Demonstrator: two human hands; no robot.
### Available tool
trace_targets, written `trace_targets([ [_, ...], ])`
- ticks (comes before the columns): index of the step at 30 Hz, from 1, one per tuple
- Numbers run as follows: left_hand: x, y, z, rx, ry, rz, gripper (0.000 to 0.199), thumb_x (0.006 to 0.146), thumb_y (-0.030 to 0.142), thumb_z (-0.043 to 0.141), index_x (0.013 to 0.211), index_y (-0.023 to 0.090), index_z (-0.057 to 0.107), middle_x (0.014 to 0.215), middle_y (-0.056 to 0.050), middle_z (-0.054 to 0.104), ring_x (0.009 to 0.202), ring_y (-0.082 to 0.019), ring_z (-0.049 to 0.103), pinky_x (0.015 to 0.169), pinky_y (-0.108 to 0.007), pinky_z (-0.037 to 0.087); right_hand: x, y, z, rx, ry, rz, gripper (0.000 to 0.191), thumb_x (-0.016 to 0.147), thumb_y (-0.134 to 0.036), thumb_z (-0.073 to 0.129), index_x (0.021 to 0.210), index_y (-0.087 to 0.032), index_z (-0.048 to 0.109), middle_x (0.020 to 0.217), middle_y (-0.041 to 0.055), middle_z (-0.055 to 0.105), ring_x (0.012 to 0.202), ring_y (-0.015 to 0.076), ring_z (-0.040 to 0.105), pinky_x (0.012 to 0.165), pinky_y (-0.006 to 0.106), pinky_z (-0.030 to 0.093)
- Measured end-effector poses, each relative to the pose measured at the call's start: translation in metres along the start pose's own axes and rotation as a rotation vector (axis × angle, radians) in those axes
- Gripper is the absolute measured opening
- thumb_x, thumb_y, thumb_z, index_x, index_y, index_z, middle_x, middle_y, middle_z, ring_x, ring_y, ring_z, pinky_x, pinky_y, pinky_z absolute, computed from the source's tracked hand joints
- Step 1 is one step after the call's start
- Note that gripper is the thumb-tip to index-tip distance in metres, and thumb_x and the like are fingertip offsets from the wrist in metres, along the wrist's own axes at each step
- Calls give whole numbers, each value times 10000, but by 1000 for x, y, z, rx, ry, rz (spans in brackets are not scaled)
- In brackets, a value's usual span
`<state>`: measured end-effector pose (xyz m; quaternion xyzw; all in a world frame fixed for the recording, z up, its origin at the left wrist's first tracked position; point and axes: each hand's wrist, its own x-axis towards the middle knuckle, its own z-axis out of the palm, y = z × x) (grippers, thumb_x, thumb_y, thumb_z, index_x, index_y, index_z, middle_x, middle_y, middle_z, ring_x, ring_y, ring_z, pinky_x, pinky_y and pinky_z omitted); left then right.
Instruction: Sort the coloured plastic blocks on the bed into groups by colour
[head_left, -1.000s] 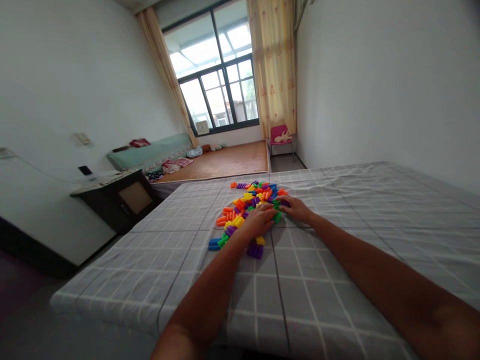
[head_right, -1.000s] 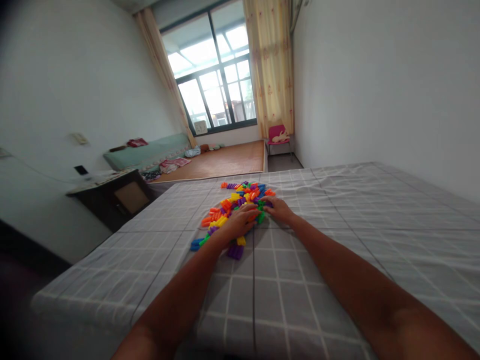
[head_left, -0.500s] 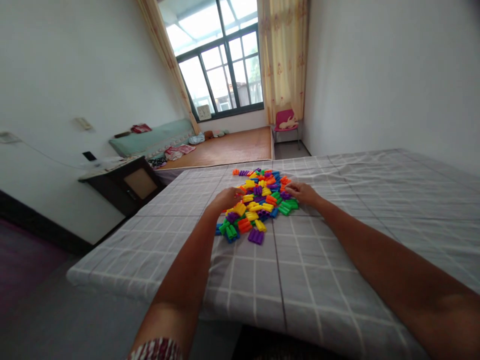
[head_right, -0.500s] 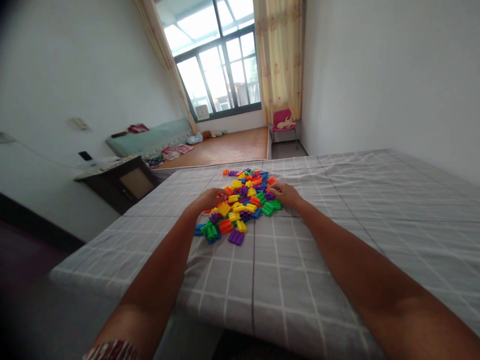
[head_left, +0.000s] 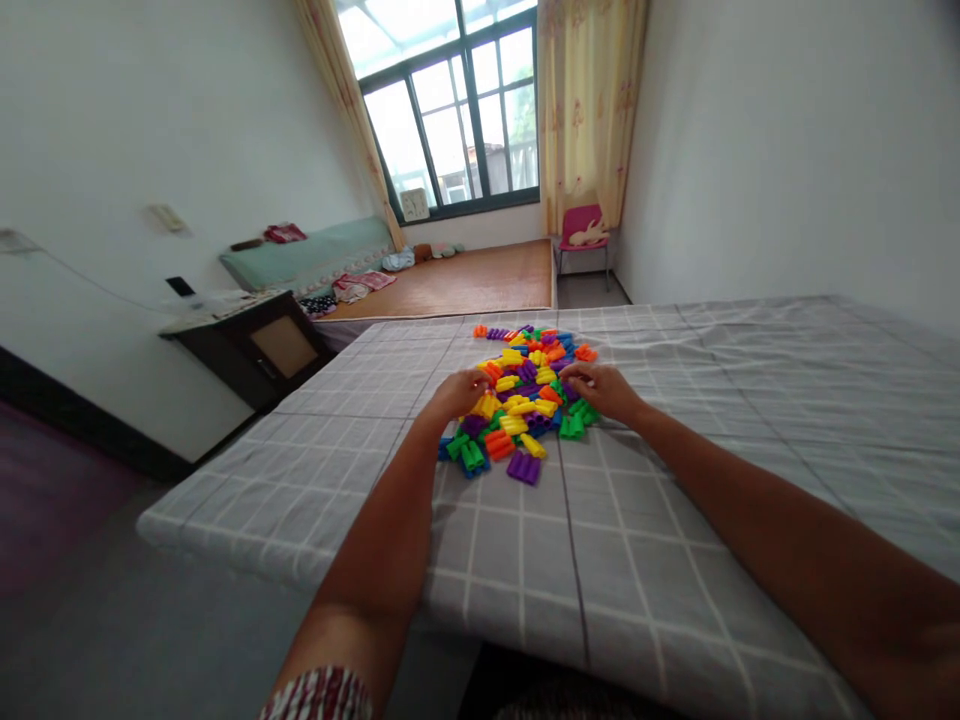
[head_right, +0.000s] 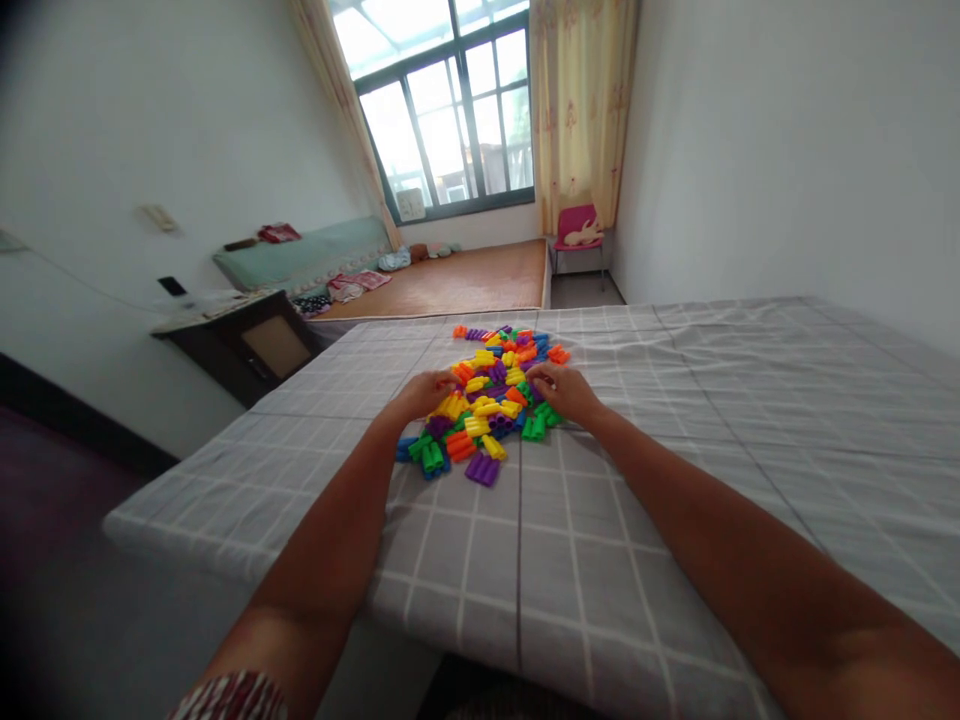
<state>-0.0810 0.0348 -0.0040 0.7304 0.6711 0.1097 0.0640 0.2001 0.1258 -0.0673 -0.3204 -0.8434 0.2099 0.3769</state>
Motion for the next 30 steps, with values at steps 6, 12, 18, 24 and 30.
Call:
trace_targets([
  [6,-15,-13,-13,-55,-177,175,502,709,309,679,1199,205,661,1167,-65,675,1029,-236,610,911,-309,470,-4,-3,0,-35,-18,4,223,833,-207,510,968,-194,687,895,25,726,754,163,635,740,288,482],
  [12,-16,-5,-14,-259,-68,118,422,682,279,693,1094,192,706,873,-17,685,773,-170,612,733,-271,485,-3,-21,-1,-13,8,28,213,850,-231,519,979,-186,682,916,39,724,702,153,625,699,290,488],
  [18,-4,35,18,-822,-2,164,627,676,400,750,1218,129,589,738,6,613,636,-114,564,576,-225,454,-8,-69,11,181,-157,-226,470,799,-365,674,1243,-238,585,1186,74,643,956,200,634,777,326,533],
  [24,0,47,35,-896,52,211,558,778,451,653,1244,158,560,999,-79,668,845,-173,645,737,-302,532,2,-46,6,184,-101,-194,422,814,-363,660,1212,-229,613,1189,79,643,1064,221,609,924,382,494],
  [30,-5,44,27,-587,47,256,395,836,400,561,1134,157,650,1108,-91,677,1019,-226,624,909,-362,498,-11,78,-63,15,241,465,310,775,-387,657,991,-165,665,939,74,700,842,179,641,811,342,534],
])
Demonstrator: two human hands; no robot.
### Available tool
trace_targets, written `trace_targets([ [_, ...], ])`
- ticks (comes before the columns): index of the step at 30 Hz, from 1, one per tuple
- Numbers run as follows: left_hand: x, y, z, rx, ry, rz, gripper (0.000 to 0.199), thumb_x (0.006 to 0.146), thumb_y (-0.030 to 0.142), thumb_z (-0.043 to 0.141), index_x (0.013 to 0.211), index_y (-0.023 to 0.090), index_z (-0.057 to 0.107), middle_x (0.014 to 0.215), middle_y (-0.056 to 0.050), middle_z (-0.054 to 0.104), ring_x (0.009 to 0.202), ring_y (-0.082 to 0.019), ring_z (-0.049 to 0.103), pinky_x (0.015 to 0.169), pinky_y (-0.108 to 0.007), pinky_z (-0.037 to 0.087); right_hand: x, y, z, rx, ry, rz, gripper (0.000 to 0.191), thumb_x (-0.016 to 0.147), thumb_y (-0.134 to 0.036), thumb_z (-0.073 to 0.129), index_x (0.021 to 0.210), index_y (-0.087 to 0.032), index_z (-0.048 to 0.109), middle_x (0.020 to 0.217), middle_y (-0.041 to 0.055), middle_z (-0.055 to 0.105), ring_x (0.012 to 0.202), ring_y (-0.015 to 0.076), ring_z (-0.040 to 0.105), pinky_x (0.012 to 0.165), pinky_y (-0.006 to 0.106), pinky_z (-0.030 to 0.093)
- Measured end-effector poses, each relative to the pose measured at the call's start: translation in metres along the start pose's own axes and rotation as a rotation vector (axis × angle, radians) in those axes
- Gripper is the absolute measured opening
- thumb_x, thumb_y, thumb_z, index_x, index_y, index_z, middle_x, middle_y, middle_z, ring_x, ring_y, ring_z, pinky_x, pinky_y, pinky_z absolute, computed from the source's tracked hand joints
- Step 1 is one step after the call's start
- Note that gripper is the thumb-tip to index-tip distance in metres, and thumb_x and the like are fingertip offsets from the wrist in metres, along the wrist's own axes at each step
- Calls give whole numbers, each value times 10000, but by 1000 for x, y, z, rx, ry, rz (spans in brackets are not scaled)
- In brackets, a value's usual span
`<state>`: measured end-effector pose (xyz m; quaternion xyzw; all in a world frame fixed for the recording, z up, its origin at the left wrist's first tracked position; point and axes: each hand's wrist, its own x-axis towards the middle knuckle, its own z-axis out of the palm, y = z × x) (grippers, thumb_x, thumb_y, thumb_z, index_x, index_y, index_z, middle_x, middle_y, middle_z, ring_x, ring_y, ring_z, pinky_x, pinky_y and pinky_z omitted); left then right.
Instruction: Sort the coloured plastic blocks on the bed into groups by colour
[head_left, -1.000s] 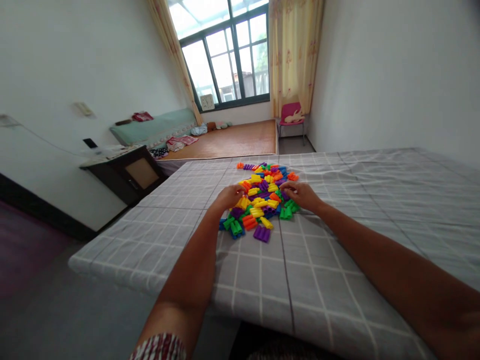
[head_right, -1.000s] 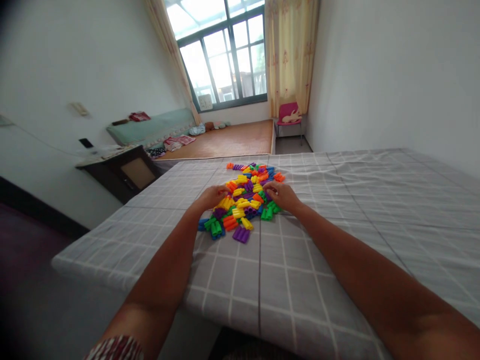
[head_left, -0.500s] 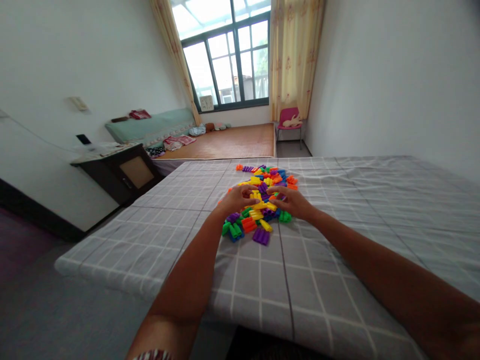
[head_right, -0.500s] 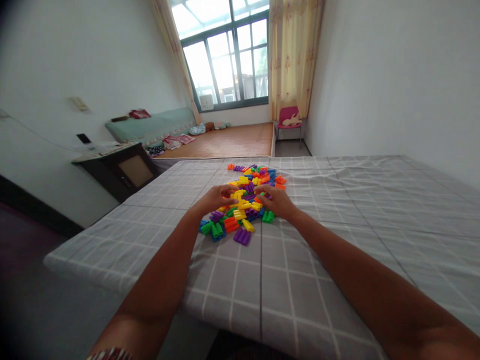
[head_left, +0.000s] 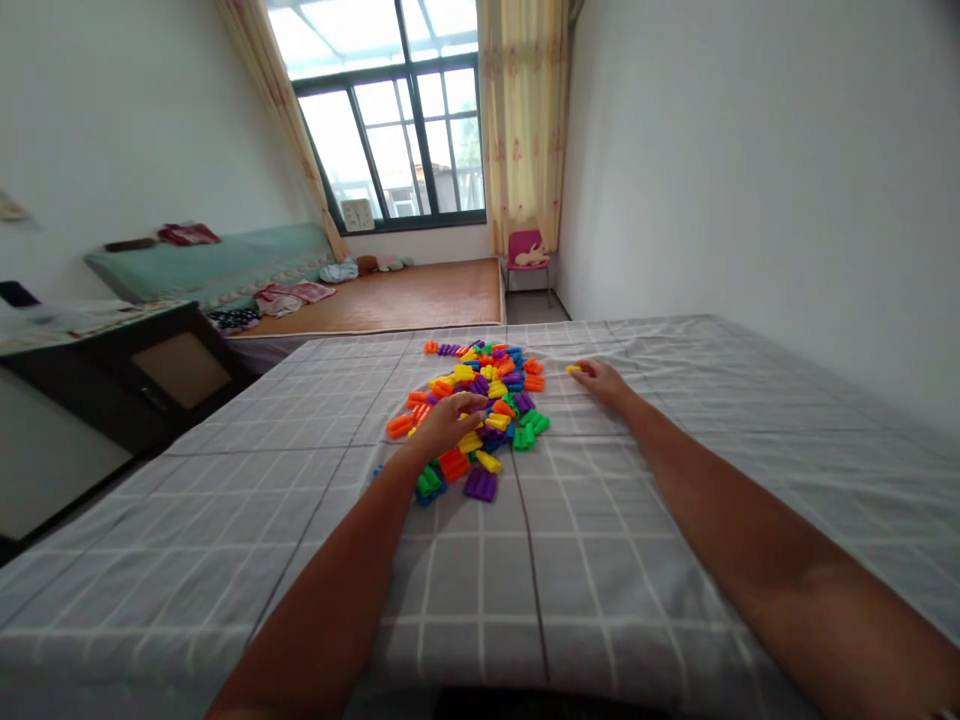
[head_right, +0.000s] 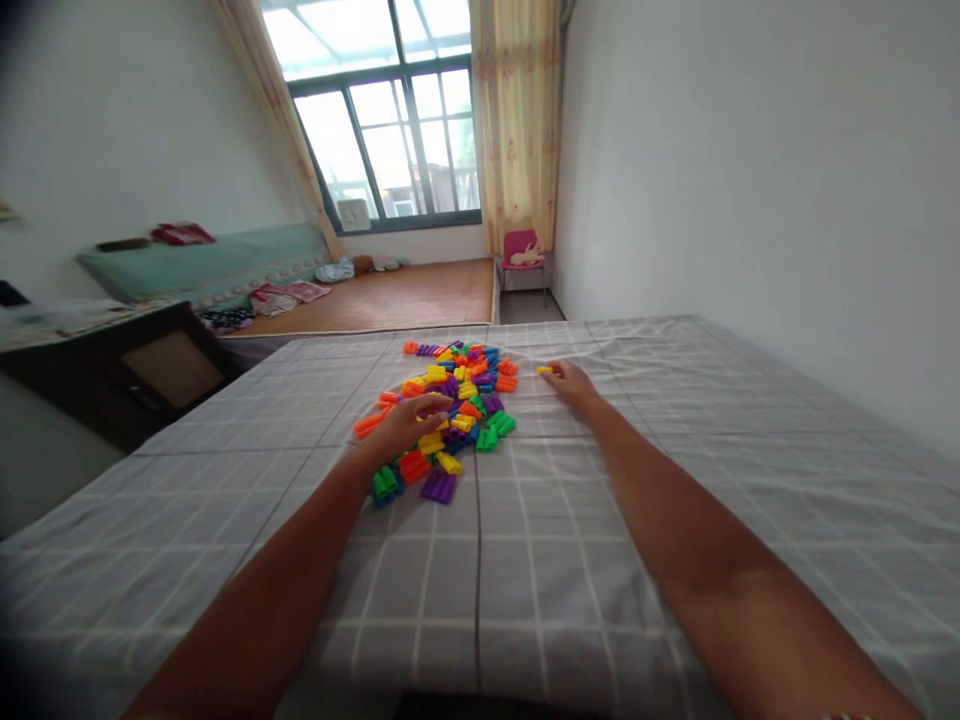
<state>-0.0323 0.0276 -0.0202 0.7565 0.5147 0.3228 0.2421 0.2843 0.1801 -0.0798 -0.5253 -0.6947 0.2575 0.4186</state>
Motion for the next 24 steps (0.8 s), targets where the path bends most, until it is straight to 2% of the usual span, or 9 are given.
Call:
trace_targets([
  [2,-1,2,-2,48,-32,0,377,840,377,543,1120,155,663,1089,-86,684,1003,-223,631,905,-357,498,13,27,-20,11,135,182,295,814,-423,592,942,-166,659,813,58,685,744,163,635,697,310,552],
  [4,-2,4,-2,85,-51,0,361,840,350,535,1110,154,674,1073,-83,686,991,-219,635,896,-345,501,25,37,-32,14,160,263,297,825,-438,563,900,-166,657,744,50,666,687,161,627,620,291,545],
  [7,-4,6,-1,124,-59,15,338,839,333,540,1089,157,686,1050,-79,684,974,-214,638,869,-325,509,48,28,-34,-151,69,192,285,791,-404,615,909,-151,669,830,76,693,770,186,643,694,303,525],
  [10,-5,6,-1,140,-72,35,326,844,350,556,1084,174,689,1024,-67,683,939,-198,641,841,-304,513,71,17,-24,-370,-22,99,348,847,-373,560,1089,-134,638,1049,119,692,935,202,638,828,309,486],
  [14,-7,7,-3,155,-71,27,291,849,322,559,1068,185,692,1041,-62,686,956,-189,635,853,-288,505,93,26,-10,-544,-79,75,392,901,-303,487,1250,-137,554,1246,162,615,1111,224,586,942,318,432],
  [17,-8,9,-4,171,-70,36,267,856,294,546,1056,190,689,1076,-60,683,983,-185,630,884,-286,495,105,43,-8,-597,-79,84,391,902,-250,473,1260,-115,550,1306,203,560,1210,257,519,1004,343,391],
  [20,-9,9,-1,202,-69,60,251,860,270,536,1045,198,689,1093,-57,680,1019,-185,619,918,-291,480,120,54,-13,-605,-76,103,408,884,-214,485,1260,-67,549,1305,242,542,1227,276,505,1018,354,377],
  [24,-9,9,3,238,-53,68,233,849,265,552,1020,212,701,1110,-61,674,1033,-191,609,932,-303,476,136,52,-22,-553,-161,59,432,837,-212,564,1250,-84,569,1280,200,584,1156,262,564,977,352,425],
])
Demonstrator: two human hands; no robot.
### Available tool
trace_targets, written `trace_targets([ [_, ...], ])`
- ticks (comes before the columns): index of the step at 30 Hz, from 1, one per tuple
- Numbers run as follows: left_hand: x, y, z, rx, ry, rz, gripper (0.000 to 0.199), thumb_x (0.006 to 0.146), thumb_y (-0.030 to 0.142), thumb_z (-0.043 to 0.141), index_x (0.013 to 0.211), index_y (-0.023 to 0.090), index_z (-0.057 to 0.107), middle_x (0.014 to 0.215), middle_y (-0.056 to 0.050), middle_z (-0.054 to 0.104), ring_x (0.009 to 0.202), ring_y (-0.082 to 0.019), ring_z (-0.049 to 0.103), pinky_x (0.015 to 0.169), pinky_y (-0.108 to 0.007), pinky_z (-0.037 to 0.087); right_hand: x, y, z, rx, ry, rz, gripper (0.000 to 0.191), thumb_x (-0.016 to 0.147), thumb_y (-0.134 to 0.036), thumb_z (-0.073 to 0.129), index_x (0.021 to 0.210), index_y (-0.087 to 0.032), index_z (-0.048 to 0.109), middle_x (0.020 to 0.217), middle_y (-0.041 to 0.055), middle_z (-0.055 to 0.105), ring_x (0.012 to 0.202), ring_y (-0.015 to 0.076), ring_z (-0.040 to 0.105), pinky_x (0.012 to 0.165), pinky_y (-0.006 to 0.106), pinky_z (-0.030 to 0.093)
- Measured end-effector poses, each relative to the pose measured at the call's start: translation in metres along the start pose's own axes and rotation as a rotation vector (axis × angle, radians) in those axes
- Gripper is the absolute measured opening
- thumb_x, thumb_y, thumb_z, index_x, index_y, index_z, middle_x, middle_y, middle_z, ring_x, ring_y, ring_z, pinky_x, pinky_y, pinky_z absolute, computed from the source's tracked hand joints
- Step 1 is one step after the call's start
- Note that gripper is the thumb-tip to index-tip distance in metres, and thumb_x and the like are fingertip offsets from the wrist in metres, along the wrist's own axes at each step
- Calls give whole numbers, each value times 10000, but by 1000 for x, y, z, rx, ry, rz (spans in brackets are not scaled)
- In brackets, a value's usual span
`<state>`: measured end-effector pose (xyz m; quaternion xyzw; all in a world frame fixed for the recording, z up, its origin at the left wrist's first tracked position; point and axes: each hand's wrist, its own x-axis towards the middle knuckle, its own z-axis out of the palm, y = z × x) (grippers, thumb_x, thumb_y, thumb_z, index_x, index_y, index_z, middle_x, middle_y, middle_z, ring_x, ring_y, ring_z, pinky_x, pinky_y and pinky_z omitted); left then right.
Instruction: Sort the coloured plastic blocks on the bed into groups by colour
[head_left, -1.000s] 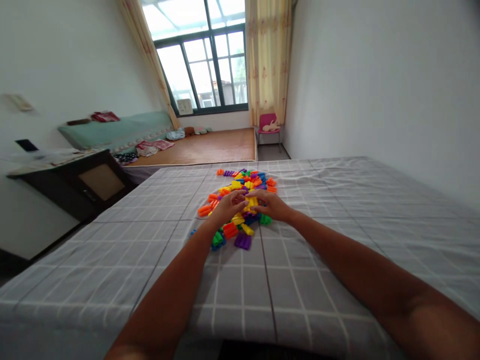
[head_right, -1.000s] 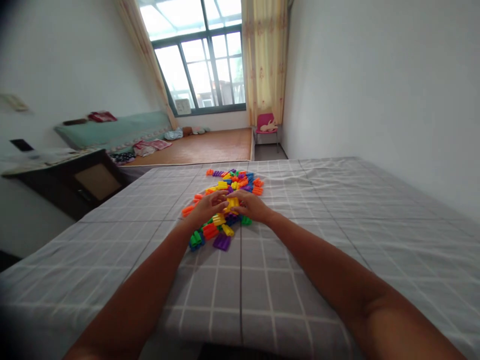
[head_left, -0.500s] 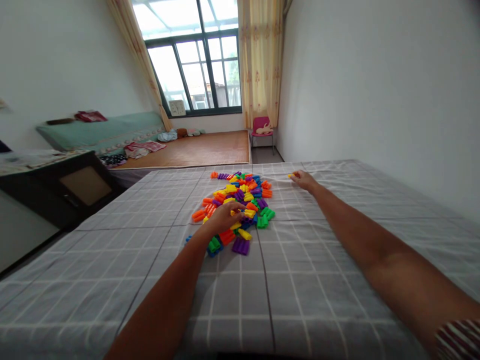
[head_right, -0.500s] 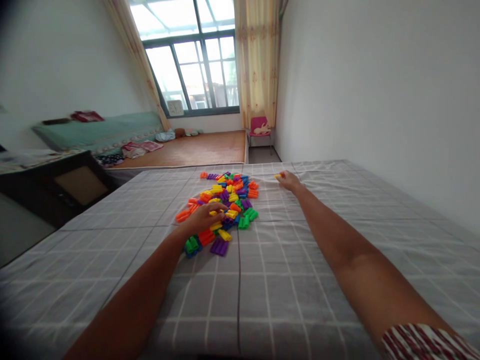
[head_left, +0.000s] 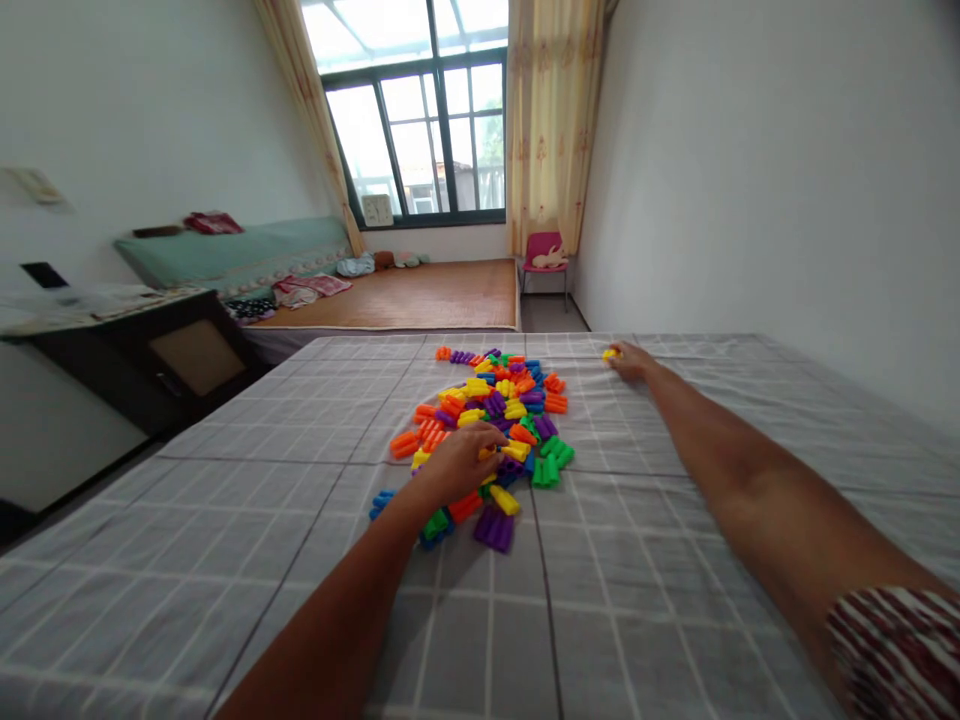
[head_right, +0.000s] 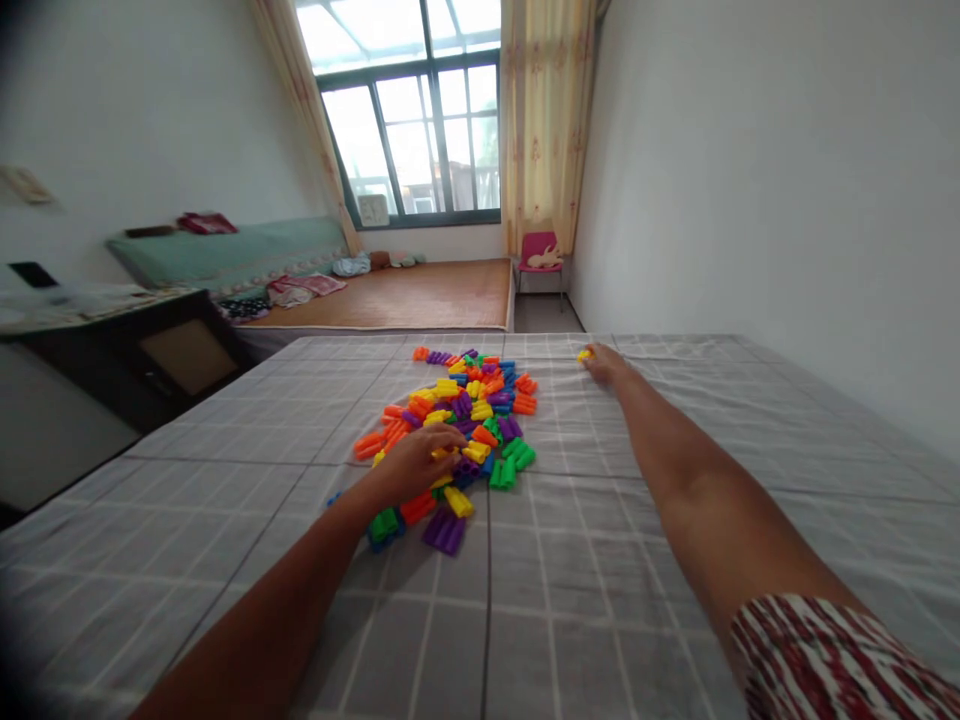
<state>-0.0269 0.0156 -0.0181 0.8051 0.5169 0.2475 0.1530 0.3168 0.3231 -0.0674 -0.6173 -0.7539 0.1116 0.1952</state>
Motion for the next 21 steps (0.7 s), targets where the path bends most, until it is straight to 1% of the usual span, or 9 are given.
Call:
trace_targets([
  [3,0,2,-1,-12,-10,-1,235,852,270,548,1022,217,702,1101,-54,681,1023,-191,615,926,-300,481,-6,-2,-7,171,-113,-167,489,759,-206,651,1236,-119,590,1253,150,619,1075,233,613,912,322,480],
  [5,1,3,-2,-22,-11,0,251,857,275,541,1043,213,698,1093,-53,688,1016,-191,623,919,-296,485,-19,-3,-8,266,-211,-227,499,702,-198,695,1193,-139,626,1218,129,645,1016,225,637,860,312,511],
  [7,1,2,-3,-20,0,-5,269,863,276,528,1064,211,694,1093,-51,695,1011,-190,631,914,-293,486,-33,-2,-7,294,-261,-220,491,664,-199,720,1149,-158,657,1189,115,664,959,222,655,816,313,529],
  [10,2,-4,-11,13,57,-20,279,870,278,508,1063,211,699,1083,-42,705,1013,-190,636,920,-295,486,-49,-2,-10,248,-247,-177,461,660,-199,720,1118,-167,676,1133,103,691,902,217,668,780,315,536],
  [12,1,-12,-22,50,131,-62,279,861,276,509,1047,206,706,1076,-43,709,1003,-192,640,922,-302,486,-52,-4,-16,161,-240,-147,453,657,-177,717,1109,-166,683,1109,98,701,902,222,669,784,318,533],
  [14,0,-21,-37,84,212,-142,288,842,261,516,1046,198,709,1056,-47,714,959,-191,651,909,-308,493,-52,-12,-24,36,-222,-123,503,627,-147,735,1127,-163,682,1136,108,692,940,242,662,818,333,522],
  [17,1,-36,-58,101,263,-262,319,837,247,504,1079,185,703,1013,-48,725,905,-186,661,881,-305,503,-55,-46,-32,-85,-119,-184,560,627,-128,742,1180,-156,661,1231,140,645,988,257,649,891,359,493],
  [19,5,-46,-62,123,226,-310,328,846,244,492,1093,179,698,1013,-52,726,920,-190,657,879,-302,503,-63,-83,-30,-44,-83,-330,479,708,-153,689,1185,-181,658,1222,115,654,954,229,660,892,352,493],
  [21,10,-54,-56,187,154,-322,327,844,258,514,1109,182,690,1080,-64,710,997,-206,638,919,-314,487,-77,-128,-21,54,-119,-530,373,784,-173,620,1150,-228,672,1133,57,699,922,202,667,873,336,501],
])
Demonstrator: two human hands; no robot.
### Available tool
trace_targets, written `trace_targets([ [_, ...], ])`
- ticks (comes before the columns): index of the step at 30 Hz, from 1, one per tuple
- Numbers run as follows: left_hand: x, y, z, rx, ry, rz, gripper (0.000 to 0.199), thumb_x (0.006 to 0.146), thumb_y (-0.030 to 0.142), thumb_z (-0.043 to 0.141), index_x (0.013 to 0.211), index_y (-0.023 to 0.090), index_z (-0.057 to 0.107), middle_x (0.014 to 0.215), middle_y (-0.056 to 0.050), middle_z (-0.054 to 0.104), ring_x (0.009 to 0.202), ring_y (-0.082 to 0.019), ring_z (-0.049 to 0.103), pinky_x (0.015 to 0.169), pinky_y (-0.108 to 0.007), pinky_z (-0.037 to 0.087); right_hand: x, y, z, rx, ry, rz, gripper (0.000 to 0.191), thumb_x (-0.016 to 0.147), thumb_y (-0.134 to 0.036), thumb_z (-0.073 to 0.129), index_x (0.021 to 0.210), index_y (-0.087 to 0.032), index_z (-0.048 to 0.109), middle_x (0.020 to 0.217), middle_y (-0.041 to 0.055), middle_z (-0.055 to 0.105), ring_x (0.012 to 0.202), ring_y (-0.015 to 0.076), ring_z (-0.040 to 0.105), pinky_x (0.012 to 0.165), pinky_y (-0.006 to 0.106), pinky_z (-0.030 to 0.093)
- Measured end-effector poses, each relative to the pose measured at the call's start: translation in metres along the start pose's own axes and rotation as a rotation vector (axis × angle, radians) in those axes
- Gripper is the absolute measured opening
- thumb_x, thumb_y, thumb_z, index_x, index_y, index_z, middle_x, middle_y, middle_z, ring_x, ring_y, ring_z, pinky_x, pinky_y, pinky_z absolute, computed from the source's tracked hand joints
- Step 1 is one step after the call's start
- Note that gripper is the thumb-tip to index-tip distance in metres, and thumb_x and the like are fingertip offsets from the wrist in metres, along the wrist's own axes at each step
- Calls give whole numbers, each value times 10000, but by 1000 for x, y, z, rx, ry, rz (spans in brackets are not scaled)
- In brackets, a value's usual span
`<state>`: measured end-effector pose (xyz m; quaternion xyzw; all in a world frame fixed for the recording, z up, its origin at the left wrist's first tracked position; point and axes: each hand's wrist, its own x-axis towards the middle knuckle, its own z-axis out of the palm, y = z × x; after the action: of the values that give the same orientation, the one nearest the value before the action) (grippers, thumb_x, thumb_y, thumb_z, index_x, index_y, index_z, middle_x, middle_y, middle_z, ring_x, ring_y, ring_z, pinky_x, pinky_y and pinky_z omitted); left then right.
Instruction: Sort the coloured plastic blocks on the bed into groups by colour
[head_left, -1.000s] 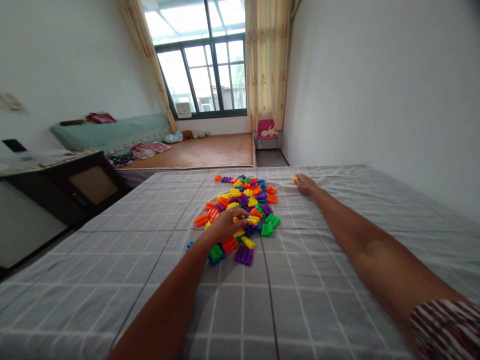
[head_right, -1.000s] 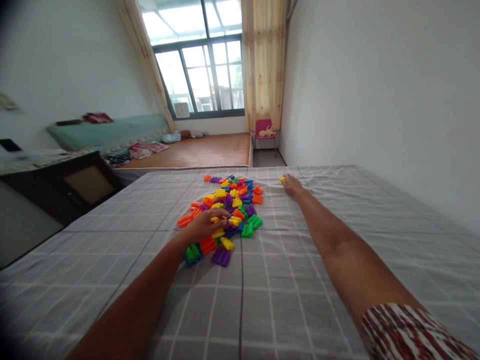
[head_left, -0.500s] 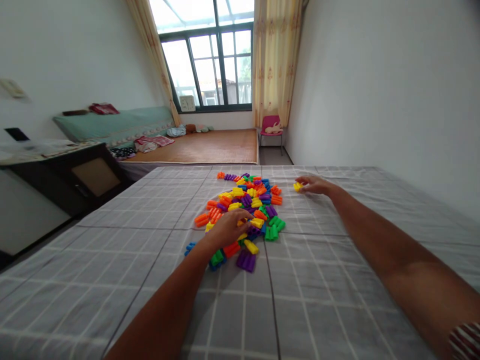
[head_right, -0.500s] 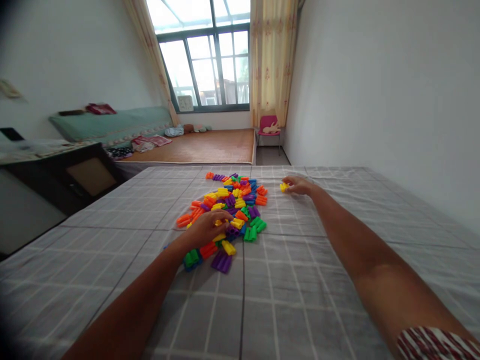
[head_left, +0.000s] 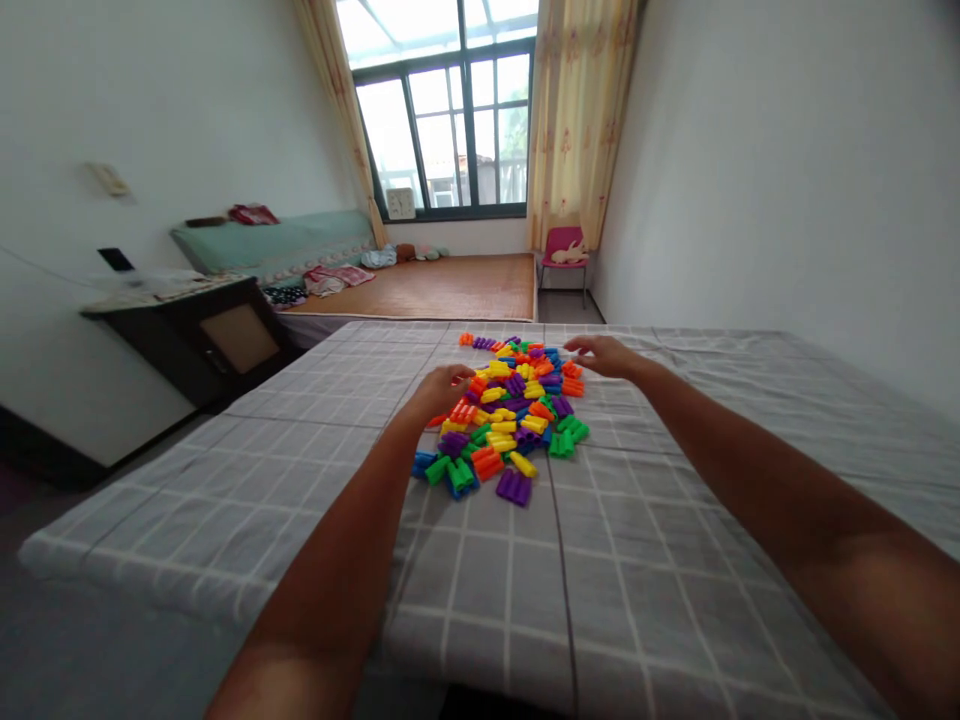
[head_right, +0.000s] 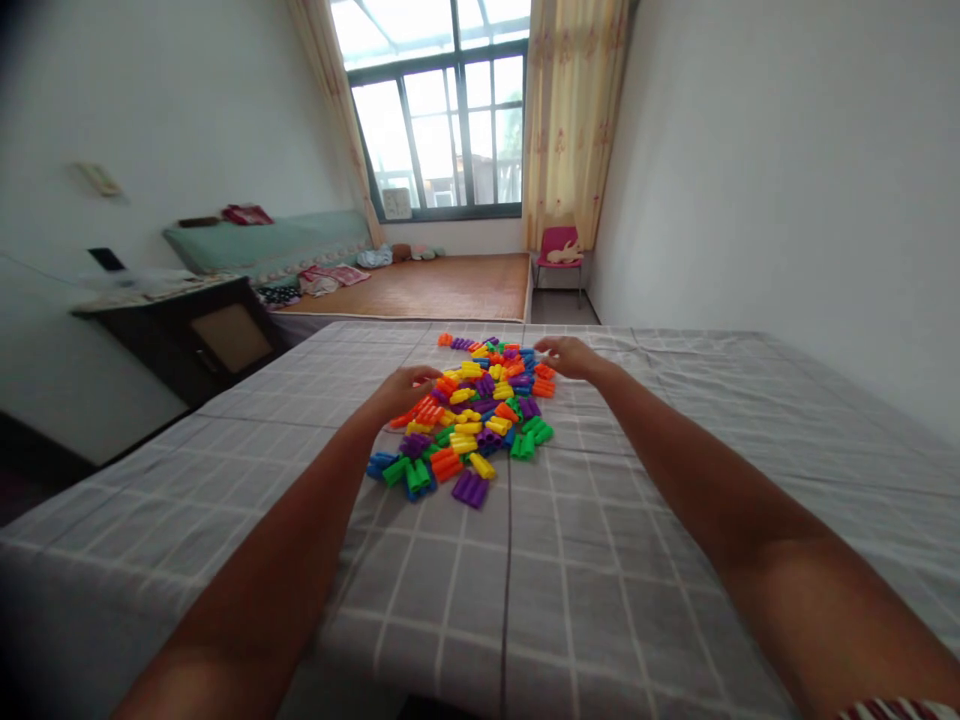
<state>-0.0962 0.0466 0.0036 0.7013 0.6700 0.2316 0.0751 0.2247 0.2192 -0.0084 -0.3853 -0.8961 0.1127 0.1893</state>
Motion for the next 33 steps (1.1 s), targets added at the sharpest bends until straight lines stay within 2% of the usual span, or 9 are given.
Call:
trace_targets([
  [2,3,-4,15,87,-42,19,354,824,297,573,1151,200,668,1193,-75,663,1102,-231,594,981,-341,454,12,-45,19,26,9,-179,349,803,-163,596,1131,-245,680,1137,40,699,992,210,650,924,349,478],
  [5,0,-9,40,150,-30,43,417,823,342,601,1224,231,622,1334,-82,565,1221,-246,516,1055,-373,396,29,-95,51,-13,34,-279,405,809,-154,600,1204,-236,645,1227,72,657,1155,246,576,1005,392,426],
  [9,-9,-18,54,123,40,83,392,880,340,522,1256,253,592,1359,-72,524,1262,-221,470,1078,-372,375,51,-122,81,-56,29,-238,466,792,-251,677,1254,-262,609,1210,89,662,1205,285,532,1007,430,418],
  [14,-13,-25,53,85,23,86,390,883,343,518,1259,261,586,1354,-71,525,1254,-220,469,1067,-380,385,58,-120,80,-10,-8,-164,307,816,-233,624,1121,-217,660,1017,91,718,972,248,642,861,370,494],
  [19,-12,-26,51,78,35,84,386,873,347,541,1250,279,589,1326,-64,550,1233,-220,483,1047,-378,398,31,-81,44,411,93,21,183,771,-259,651,926,-168,620,893,59,699,796,179,655,713,304,537],
  [23,-10,-25,45,90,38,46,347,859,314,550,1194,267,629,1229,-71,595,1138,-212,544,995,-358,432,-5,-55,28,750,55,225,344,710,-383,731,928,-176,563,794,55,683,694,175,653,603,303,546],
  [26,-13,-23,38,128,57,-57,266,833,294,569,1068,245,683,1141,-68,619,1096,-212,566,951,-339,457,-24,-57,34,796,-2,187,435,708,-459,718,998,-173,565,715,13,660,610,139,615,543,259,517],
  [29,-17,-19,30,181,114,-115,197,825,270,564,960,238,704,1160,-59,615,1103,-218,565,910,-328,479,-30,-70,46,712,-25,68,405,741,-473,667,988,-156,614,688,-5,638,574,118,579,512,239,498],
  [33,-20,-7,30,158,138,43,257,853,188,500,1025,237,684,1165,-37,646,1104,-186,569,976,-326,454,-29,-81,51,611,40,-34,314,803,-360,598,1047,-172,659,882,40,697,706,150,632,620,286,545],
])
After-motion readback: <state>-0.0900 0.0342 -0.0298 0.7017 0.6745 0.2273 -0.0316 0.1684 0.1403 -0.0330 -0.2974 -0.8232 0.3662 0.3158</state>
